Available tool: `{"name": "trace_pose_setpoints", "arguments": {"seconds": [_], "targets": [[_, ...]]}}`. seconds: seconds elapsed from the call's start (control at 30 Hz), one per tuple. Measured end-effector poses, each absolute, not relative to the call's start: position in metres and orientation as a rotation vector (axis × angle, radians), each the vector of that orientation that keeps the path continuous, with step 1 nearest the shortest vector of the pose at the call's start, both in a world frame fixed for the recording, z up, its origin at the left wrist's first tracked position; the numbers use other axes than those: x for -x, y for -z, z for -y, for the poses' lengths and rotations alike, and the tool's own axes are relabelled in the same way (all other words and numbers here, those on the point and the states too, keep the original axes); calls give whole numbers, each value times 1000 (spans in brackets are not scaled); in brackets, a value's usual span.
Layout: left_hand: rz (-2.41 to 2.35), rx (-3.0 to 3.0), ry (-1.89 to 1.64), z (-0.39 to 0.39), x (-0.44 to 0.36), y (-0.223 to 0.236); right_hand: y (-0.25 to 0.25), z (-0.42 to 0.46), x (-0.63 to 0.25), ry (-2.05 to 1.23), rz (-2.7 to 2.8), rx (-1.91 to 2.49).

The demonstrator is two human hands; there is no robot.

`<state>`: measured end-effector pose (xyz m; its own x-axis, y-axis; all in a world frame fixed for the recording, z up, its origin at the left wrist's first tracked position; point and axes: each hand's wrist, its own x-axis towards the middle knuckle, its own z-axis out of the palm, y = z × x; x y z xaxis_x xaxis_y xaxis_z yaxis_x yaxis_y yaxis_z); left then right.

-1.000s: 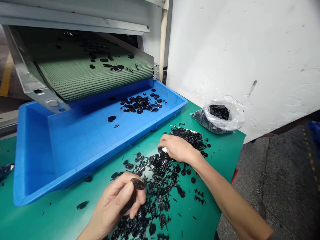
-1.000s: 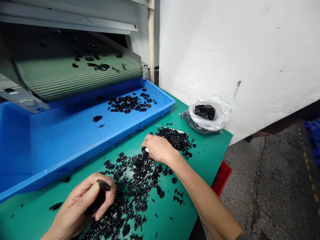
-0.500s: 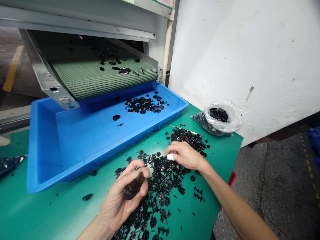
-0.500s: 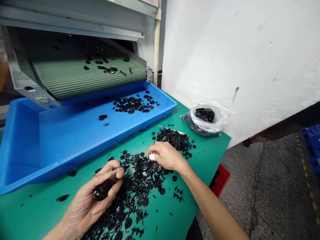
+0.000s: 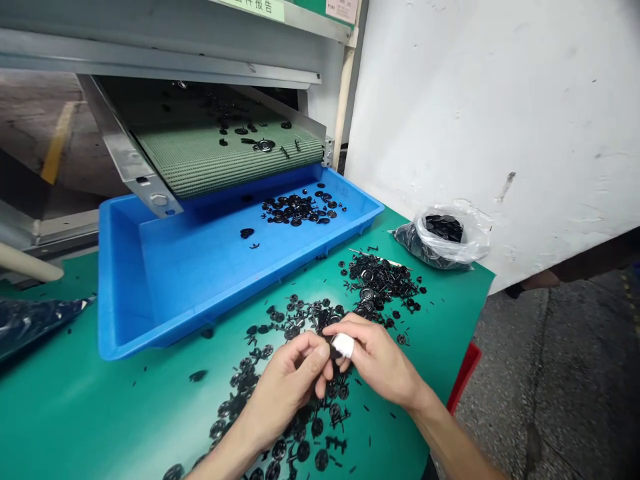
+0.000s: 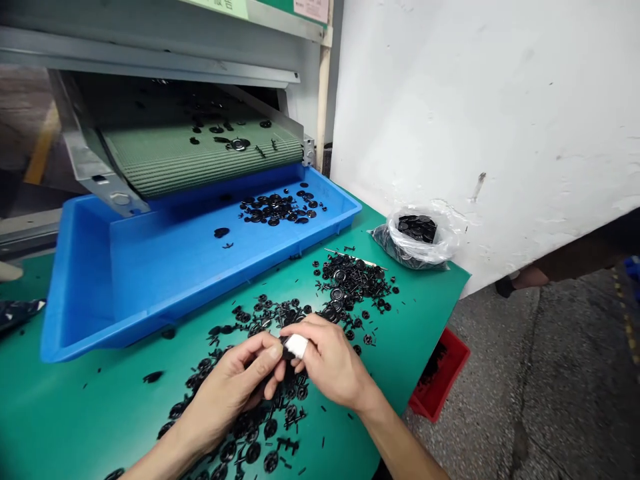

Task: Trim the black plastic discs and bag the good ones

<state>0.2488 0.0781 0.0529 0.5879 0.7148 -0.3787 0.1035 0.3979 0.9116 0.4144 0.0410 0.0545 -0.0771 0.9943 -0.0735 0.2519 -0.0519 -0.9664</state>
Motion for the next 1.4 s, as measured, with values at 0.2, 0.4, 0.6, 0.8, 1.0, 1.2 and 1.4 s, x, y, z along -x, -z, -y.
{"name": "trace_pose_setpoints", "arguments": {"seconds": [0.2, 0.4, 0.6, 0.8, 1.0, 1.2, 1.4], "targets": [[-914, -1291, -509, -71, -245, -48, -54, -29, -403, -827, 1491, 1510], [-822, -1052, -418, -73, -247, -42, -60, -17, -394, -483, 1799, 1438], [-758, -1092, -461, -74, -243, -37, -60, -8, -380, -536, 1781, 1378], [-842, -1031, -488, -83, -230, -34, -50, -18, -418, -580, 1700, 1492], [-776, -723, -600, -91, -237, -47, -42, -45, -445, -456, 1948, 1901], [-799, -562, -612, -88, -241, -51, -43, -43, -449, -481, 1851, 1849], [-770, -739, -489, -78, -248, -48, -39, -33, -442, -741, 1432, 1708]]}}
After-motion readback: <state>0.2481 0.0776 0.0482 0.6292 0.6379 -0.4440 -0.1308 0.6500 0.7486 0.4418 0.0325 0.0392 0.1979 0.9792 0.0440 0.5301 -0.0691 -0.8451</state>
